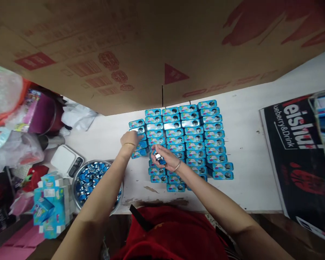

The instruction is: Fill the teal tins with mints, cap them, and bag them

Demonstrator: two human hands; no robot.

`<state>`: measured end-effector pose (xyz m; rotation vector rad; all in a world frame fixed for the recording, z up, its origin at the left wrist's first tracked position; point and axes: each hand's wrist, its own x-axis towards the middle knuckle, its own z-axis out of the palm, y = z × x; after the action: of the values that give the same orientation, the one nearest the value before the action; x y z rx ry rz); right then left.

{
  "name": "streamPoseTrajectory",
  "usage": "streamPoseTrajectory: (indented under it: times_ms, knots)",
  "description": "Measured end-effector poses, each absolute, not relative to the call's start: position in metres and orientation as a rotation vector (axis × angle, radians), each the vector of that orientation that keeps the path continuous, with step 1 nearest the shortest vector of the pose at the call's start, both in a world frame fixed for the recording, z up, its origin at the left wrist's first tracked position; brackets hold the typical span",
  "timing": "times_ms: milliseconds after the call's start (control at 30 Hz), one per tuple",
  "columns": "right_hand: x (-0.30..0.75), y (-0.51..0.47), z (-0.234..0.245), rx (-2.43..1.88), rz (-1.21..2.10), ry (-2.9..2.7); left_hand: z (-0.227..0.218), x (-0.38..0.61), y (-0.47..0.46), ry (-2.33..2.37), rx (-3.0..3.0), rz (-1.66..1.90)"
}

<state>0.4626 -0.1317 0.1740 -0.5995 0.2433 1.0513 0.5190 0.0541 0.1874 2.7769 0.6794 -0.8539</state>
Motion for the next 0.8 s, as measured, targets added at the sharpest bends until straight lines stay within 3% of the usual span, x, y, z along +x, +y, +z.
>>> streamPoseTrajectory:
  times_ms: [233,467,800]
  knots:
    - [0.463,-0.127,0.175,-0.586,1.051,0.305,0.204,0.466,0.034,-0.125,1.971,-0.453]
    - [0.47,-0.11,0.181,-0.598,0.899,0.563,0.179,0.498,0.05,0.687,2.209,-0.451]
    - [0.469,-0.121,0.175,-0.607,0.865,0.561,0.156,0.568,0.087,0.846,2.52,-0.764]
